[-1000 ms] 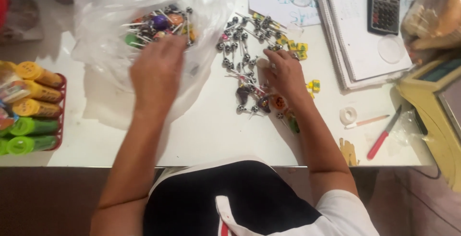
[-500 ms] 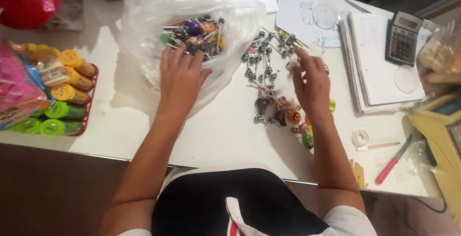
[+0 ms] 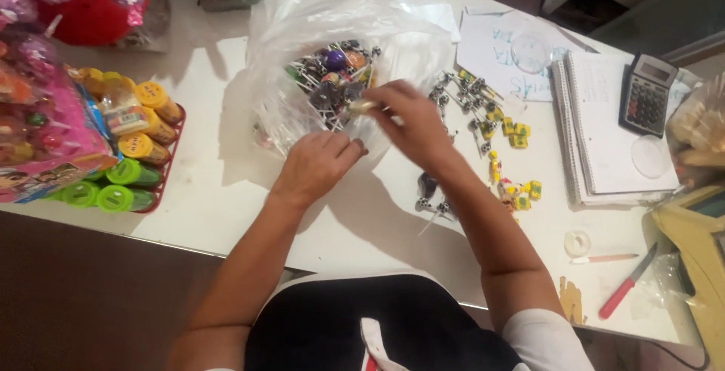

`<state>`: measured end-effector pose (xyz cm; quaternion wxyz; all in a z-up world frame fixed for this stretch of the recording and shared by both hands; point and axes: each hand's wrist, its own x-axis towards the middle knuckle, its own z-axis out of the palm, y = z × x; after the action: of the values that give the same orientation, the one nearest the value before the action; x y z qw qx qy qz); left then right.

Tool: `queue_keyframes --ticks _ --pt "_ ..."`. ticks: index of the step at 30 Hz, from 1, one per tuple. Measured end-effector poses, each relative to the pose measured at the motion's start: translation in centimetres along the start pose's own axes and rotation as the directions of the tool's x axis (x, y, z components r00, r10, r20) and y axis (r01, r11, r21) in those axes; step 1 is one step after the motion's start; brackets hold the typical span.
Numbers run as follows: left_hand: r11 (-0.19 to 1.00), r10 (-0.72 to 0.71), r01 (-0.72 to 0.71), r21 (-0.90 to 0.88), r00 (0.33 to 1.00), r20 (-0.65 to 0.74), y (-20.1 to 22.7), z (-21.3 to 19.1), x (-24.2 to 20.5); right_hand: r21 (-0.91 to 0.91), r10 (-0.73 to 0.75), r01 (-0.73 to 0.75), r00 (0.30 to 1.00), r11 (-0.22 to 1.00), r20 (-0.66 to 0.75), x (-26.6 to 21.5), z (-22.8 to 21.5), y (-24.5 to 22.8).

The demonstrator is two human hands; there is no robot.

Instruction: The person sorts various small candies and lollipops by hand, picking them from a large clear plastic bag and placing them into a pink cardboard box.

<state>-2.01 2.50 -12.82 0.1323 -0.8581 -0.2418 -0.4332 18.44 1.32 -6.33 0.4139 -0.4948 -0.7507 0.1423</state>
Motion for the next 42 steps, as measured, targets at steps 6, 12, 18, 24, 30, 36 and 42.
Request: queue_keyframes --ticks 6,12,18,24,30,36,42 --pt "1.0 -0.02 0.02 -0.025 1.0 0.005 0.4 0.0 -0.2 -0.354 -0.079 0.061 0.996 0.933 -0.037 3.0 4.4 6.4" --pt "0.998 0.047 -0.045 -0.043 0.997 0.06 -0.3 -1.8 1.0 -0.401 -0.203 0.147 0.974 0.904 -0.101 5.5 1.7 3.5" --pt "0.997 -0.062 0.064 -0.047 0.998 0.031 0.1 -0.9 0.4 -0.47 -0.2 0.142 0.977 0.871 -0.076 3.5 4.7 7.1" --pt "0.988 -0.103 0.103 -0.112 0.995 0.006 -0.5 -0.5 -0.3 -0.412 -0.135 0.157 0.987 0.898 0.083 1.2 3.8 4.5" --pt "0.986 -0.154 0.154 -0.06 0.988 0.0 -1.2 0.5 -0.9 -0.245 -0.026 0.086 0.97 0.966 0.24 0.5 1.2 1.7" --pt "0.979 -0.192 0.193 -0.065 0.981 0.02 -1.4 0.7 -1.1 -0.112 -0.015 0.032 0.99 0.993 0.142 3.3 2.2 2.8" --pt "0.968 -0.233 0.232 -0.092 0.973 0.001 -2.3 0.5 -1.5 -0.409 -0.164 0.213 0.975 0.887 0.153 4.2 7.2 10.0"
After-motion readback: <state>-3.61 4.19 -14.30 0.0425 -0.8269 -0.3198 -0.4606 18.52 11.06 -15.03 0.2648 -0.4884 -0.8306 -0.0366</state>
